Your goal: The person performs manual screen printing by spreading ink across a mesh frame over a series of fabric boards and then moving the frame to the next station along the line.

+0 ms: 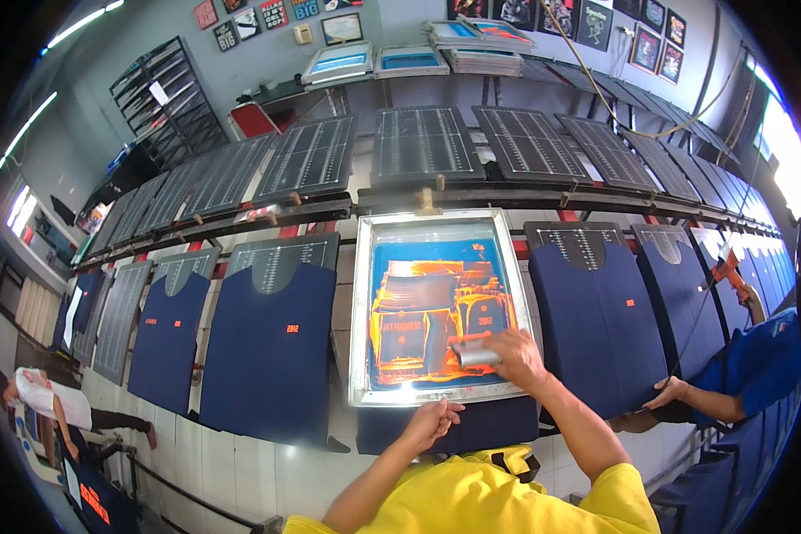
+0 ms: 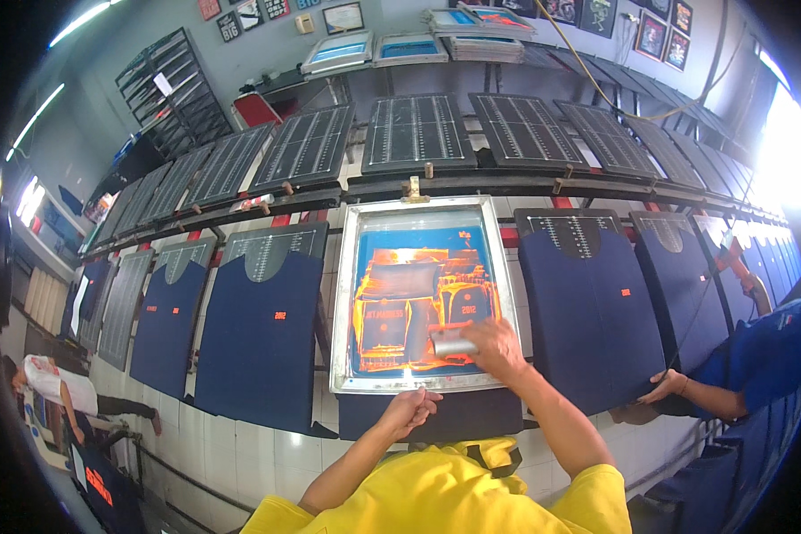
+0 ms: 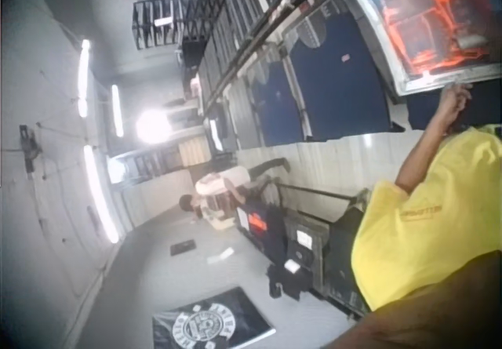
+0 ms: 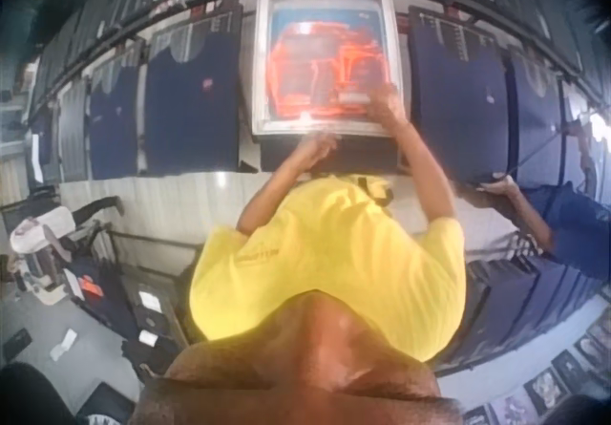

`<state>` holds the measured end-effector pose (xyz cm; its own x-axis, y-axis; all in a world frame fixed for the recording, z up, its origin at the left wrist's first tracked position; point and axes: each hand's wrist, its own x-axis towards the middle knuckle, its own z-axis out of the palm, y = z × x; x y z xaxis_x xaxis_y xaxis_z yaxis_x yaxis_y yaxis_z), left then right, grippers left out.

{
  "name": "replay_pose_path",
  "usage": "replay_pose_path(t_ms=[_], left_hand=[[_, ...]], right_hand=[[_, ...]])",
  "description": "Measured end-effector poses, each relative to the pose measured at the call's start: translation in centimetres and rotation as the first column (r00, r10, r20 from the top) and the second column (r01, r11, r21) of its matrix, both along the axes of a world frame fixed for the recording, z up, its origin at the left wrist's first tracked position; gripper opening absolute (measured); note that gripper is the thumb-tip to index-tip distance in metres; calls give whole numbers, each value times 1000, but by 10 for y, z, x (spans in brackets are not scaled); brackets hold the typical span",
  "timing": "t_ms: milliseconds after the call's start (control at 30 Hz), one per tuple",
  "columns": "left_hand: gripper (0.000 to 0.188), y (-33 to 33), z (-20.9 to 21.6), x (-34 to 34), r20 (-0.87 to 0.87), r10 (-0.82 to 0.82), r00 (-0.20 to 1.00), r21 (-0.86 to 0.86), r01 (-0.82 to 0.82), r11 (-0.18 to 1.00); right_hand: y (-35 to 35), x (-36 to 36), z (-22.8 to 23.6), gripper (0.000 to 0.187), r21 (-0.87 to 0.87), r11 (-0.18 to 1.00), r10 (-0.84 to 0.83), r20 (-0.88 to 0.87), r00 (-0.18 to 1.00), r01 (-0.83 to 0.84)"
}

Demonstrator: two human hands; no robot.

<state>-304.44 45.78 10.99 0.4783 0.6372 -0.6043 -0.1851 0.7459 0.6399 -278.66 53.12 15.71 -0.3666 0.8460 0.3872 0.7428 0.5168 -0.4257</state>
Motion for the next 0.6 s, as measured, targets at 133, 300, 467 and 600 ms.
replay_pose_path(t_ms=[133, 300, 467, 600], left_hand=[[46, 17, 5, -3, -74, 130, 989, 71, -124, 990], [44, 12, 26, -9, -264, -217, 940, 212, 276, 938], [46, -9, 9, -4, -165, -88, 982, -13, 87, 996], [44, -13, -1, 2, -132, 34, 991, -66, -43, 997]], right_hand=[[65, 7, -4, 47, 73, 995, -73, 7, 997, 72], [121, 8, -23, 40, 95, 993, -76, 0, 997, 76], [124, 13, -24, 36, 45, 997, 56, 90, 994, -60], [158, 28, -6, 46, -120, 984, 156, 202, 967, -134]])
